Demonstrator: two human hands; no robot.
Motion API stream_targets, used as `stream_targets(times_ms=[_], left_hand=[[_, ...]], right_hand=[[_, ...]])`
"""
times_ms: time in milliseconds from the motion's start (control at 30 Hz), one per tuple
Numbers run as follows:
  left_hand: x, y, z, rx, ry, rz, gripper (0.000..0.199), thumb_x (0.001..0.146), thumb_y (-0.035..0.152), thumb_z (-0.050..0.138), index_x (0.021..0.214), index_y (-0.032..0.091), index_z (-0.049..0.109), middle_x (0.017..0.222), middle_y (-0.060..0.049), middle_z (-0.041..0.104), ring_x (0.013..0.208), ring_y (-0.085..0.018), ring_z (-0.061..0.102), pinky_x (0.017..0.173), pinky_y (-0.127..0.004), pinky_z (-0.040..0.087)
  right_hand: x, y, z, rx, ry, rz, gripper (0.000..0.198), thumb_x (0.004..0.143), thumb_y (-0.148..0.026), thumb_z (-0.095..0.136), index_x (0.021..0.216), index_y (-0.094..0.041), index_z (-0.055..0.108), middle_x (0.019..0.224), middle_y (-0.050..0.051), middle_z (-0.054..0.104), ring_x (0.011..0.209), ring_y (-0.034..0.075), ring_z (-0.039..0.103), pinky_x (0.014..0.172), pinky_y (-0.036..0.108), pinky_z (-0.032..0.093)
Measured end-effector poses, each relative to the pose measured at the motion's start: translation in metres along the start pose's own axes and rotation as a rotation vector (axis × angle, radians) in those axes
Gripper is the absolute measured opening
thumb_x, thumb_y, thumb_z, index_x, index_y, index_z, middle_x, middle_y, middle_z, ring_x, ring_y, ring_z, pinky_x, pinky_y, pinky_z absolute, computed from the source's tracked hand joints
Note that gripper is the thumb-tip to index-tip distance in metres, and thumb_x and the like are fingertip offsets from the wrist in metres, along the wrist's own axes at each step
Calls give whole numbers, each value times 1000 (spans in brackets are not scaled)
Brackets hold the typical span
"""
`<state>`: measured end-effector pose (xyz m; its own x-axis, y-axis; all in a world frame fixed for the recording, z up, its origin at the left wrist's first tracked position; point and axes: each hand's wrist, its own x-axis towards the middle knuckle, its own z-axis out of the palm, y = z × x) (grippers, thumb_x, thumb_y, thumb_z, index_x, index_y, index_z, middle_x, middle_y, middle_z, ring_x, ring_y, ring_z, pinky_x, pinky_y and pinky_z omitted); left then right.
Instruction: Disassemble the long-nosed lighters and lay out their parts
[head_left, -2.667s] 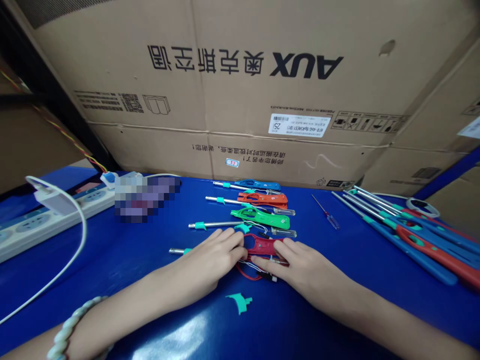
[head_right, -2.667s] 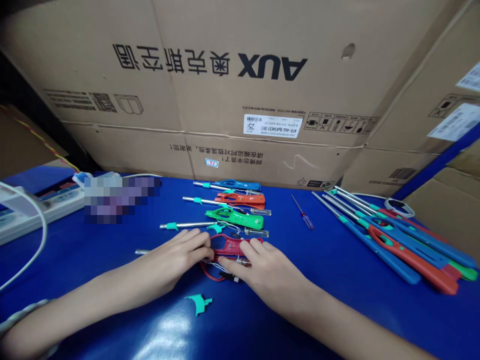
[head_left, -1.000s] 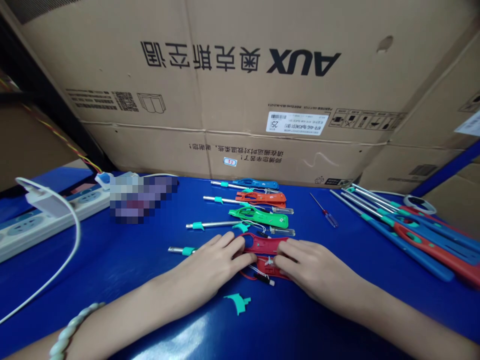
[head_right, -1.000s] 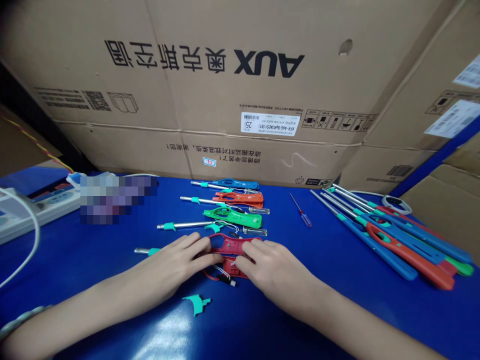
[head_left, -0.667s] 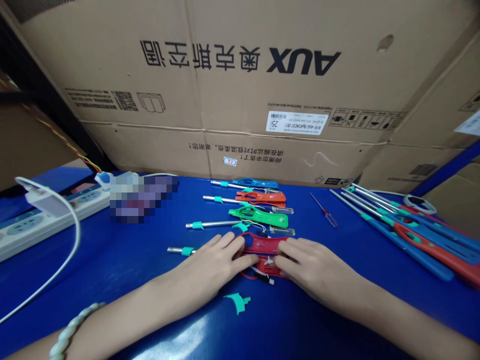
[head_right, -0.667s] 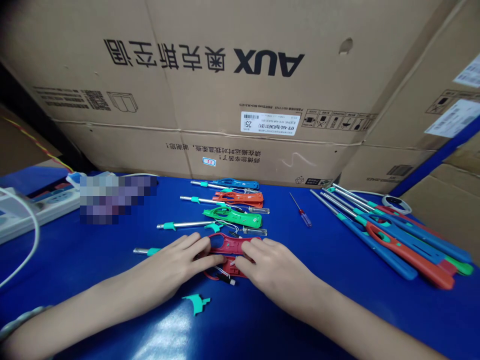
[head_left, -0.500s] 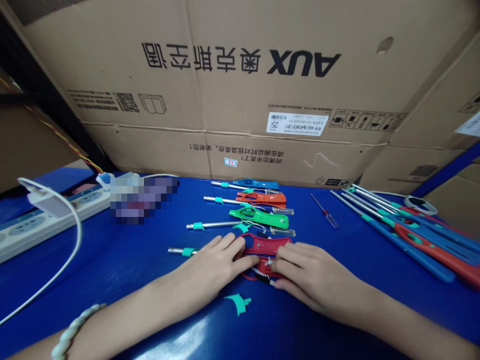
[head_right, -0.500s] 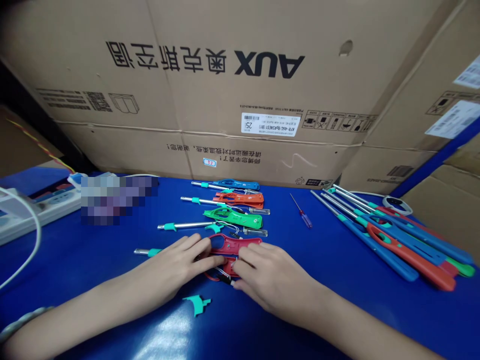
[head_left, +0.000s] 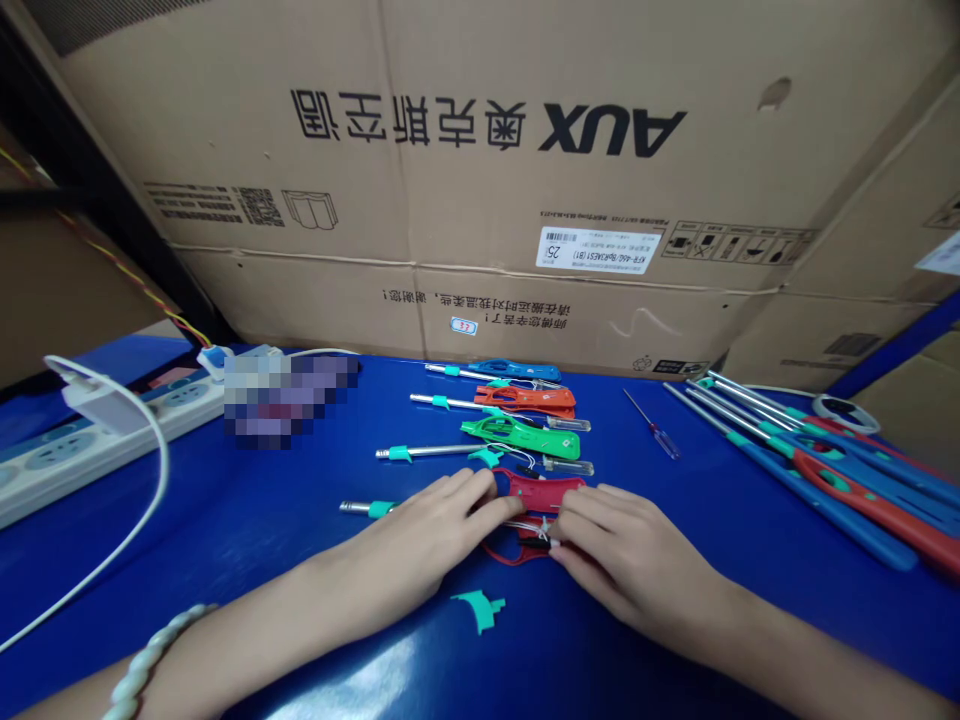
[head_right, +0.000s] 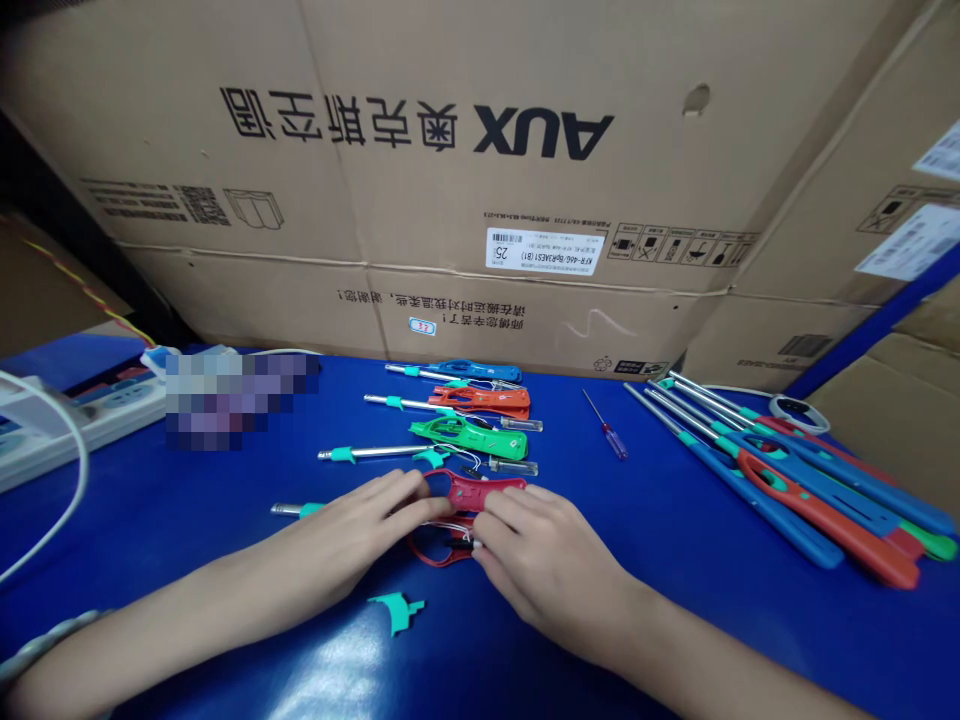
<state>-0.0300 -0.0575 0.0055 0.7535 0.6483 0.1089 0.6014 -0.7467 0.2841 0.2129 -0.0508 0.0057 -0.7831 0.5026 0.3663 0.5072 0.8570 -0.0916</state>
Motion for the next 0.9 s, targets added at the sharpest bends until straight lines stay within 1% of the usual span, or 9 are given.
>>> stream_targets(times_ms=[100, 200, 267, 400, 500, 667, 900], left_hand=[[-1, -1, -1, -70, 21, -3, 57, 77, -12, 34, 124, 19, 44, 117, -8, 49, 107, -22, 49, 92, -36, 44], [-1, -2, -2, -103, 0, -11, 42, 81, -11, 34, 108, 17, 49, 110, -7, 51, 100, -20, 49, 88, -33, 44], [0, -2, -2, -111, -22, -15, 37, 82, -10, 34, 101, 17, 49, 106, -6, 51, 95, -19, 49, 84, -31, 44], [1, -2, -4, -134, -30, -24, 36, 83, -10, 35, 99, 18, 50, 103, -4, 50, 92, -18, 49, 82, -29, 43], [1, -2, -6, -160, -45, -40, 36, 82, -10, 36, 101, 18, 50, 104, -4, 49, 92, -17, 50, 83, -29, 44], [0, -2, -8, -179, -59, -63, 39, 79, -9, 36, 103, 19, 48, 106, -4, 50, 91, -17, 51, 80, -28, 45], [3, -4, -9, -168, -59, -57, 36, 81, -8, 36, 101, 18, 49, 104, -4, 52, 90, -17, 52, 78, -29, 45]], right_hand=[[1, 2, 1, 12, -16, 38, 21, 94, -18, 41, 78, -18, 54, 74, 1, 58, 64, 15, 48, 61, 28, 36], [2, 3, 3, 4, -20, 57, 21, 94, -18, 42, 77, -18, 54, 74, 1, 57, 63, 16, 49, 61, 29, 37], [1, 3, 4, -5, -18, 68, 19, 93, -17, 44, 76, -18, 53, 73, 1, 58, 63, 16, 49, 61, 28, 37], [0, 3, 5, 9, -23, 106, 16, 91, -17, 47, 76, -18, 53, 74, 2, 58, 63, 16, 51, 61, 28, 39], [0, 2, 6, 43, -25, 127, 17, 91, -17, 47, 76, -18, 53, 74, 2, 58, 63, 15, 51, 60, 27, 40], [1, 2, 4, 83, 5, 121, 20, 94, -18, 43, 78, -17, 55, 75, 3, 59, 65, 15, 52, 61, 27, 42], [1, 2, 5, 50, 11, 129, 23, 95, -19, 39, 78, -18, 55, 76, 4, 60, 66, 16, 53, 63, 27, 44]])
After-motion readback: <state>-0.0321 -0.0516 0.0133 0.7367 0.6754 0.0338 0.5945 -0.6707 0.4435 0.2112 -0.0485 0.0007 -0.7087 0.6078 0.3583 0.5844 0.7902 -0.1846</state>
